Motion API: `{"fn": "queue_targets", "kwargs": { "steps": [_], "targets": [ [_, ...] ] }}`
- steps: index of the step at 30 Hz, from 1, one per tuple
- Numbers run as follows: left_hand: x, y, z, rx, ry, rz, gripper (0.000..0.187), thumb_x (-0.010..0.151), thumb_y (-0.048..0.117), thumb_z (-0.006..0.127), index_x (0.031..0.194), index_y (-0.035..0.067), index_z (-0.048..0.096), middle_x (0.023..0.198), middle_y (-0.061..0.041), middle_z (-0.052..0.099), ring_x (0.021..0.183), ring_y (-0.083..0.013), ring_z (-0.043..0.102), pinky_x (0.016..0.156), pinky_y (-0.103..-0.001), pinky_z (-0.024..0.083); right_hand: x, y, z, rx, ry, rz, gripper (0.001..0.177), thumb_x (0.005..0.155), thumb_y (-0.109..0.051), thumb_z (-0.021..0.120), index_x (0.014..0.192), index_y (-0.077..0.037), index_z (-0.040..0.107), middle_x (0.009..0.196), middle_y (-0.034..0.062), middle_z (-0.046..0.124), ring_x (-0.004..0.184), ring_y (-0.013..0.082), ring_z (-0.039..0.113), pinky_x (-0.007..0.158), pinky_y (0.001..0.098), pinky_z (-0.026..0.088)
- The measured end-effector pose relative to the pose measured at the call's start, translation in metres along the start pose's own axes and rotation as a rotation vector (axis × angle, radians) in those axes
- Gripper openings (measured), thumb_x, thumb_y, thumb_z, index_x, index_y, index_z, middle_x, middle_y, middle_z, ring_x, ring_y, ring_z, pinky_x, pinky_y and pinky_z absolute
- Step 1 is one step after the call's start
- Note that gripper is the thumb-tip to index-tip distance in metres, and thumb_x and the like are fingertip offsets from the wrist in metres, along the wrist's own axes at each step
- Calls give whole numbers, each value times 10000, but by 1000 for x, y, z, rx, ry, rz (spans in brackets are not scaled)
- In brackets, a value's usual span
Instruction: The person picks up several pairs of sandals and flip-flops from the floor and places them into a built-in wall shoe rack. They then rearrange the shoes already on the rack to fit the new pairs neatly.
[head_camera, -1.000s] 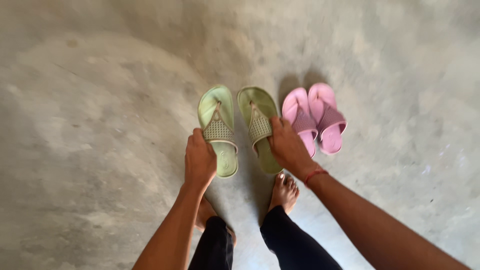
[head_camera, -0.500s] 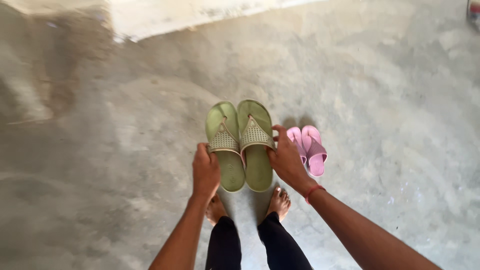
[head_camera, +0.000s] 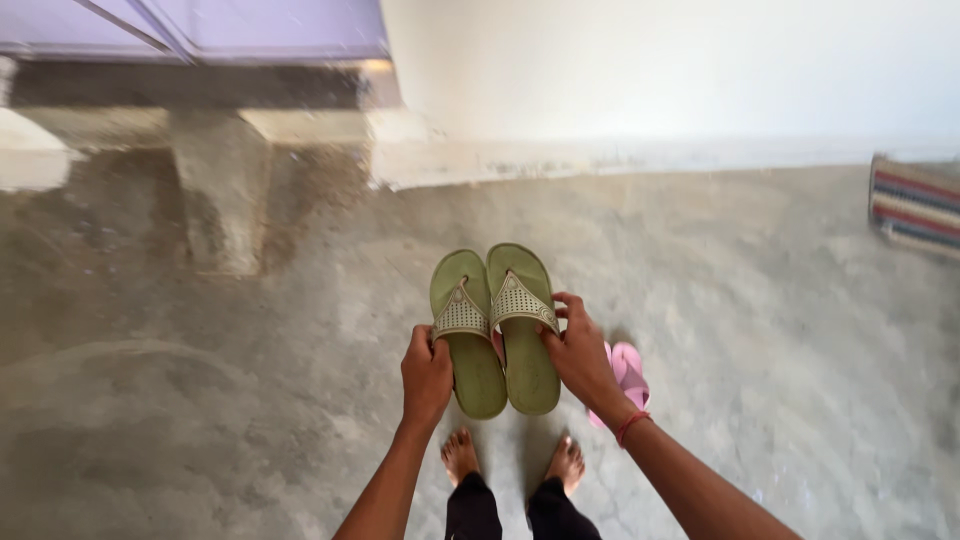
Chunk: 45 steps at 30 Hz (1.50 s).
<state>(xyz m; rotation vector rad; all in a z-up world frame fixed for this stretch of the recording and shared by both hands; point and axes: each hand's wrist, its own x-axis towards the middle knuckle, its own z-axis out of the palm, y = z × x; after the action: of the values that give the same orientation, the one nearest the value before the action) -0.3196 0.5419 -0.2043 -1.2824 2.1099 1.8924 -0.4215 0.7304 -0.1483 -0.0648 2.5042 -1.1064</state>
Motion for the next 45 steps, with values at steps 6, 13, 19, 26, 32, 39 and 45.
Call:
{"fn": "queue_targets", "kwargs": {
  "steps": [6, 13, 19, 26, 32, 39, 45],
  "targets": [
    [4, 44, -43, -116, 62, 19, 255, 978, 221, 471, 1074, 15, 587, 800, -133, 648, 649, -238, 614, 629, -428, 500, 11, -64, -1, 22, -2, -189, 391, 950, -176, 614, 1315, -61, 531, 1180, 194, 706, 794, 288, 736, 725, 415, 576],
    [35, 70, -88, -110, 312, 177, 244, 961, 225, 501, 992, -7, 573, 858, -165, 661, 774, -270, 627, 768, -431, 505, 30, -142, 20, -58, -25, -334, 368, 958, -221, 622, 1283, -54, 577, 1182, 195, 679, 810, 295, 712, 747, 413, 566],
    [59, 88, -142, -190, 412, 144, 253, 974, 228, 492, 1060, -7, 530, 928, -205, 670, 801, -313, 641, 781, -460, 515, 41, -210, 49, -14, -94, -379, 391, 963, -241, 607, 1303, -53, 569, 1223, 176, 671, 822, 274, 709, 748, 408, 565],
    [73, 119, -213, -307, 569, 122, 330, 949, 209, 488, 1223, 28, 522, 966, -175, 701, 793, -291, 686, 765, -480, 535, 68, -284, 92, -17, -227, -494, 361, 987, -263, 582, 1283, -57, 576, 1206, 163, 668, 841, 275, 707, 770, 409, 558],
    [91, 119, -276, -305, 727, 186, 323, 952, 202, 510, 1221, 25, 538, 949, -164, 723, 775, -282, 709, 752, -457, 543, 97, -335, 156, 2, -307, -722, 350, 998, -275, 596, 1258, -41, 576, 1140, 183, 675, 855, 290, 702, 773, 423, 549],
    [107, 101, -361, -216, 928, 211, 302, 932, 194, 542, 1185, 31, 569, 866, -177, 729, 703, -302, 694, 687, -461, 549, 113, -395, 251, 6, -445, -762, 337, 996, -263, 584, 1250, -41, 569, 1047, 159, 706, 806, 269, 717, 734, 423, 550],
    [104, 93, -430, -234, 1045, 86, 294, 961, 194, 500, 1199, 45, 589, 739, -192, 680, 637, -324, 661, 652, -485, 523, 107, -448, 317, -36, -550, -818, 320, 1007, -242, 576, 1259, -46, 596, 1023, 173, 706, 812, 335, 686, 771, 442, 520]
  ]
}}
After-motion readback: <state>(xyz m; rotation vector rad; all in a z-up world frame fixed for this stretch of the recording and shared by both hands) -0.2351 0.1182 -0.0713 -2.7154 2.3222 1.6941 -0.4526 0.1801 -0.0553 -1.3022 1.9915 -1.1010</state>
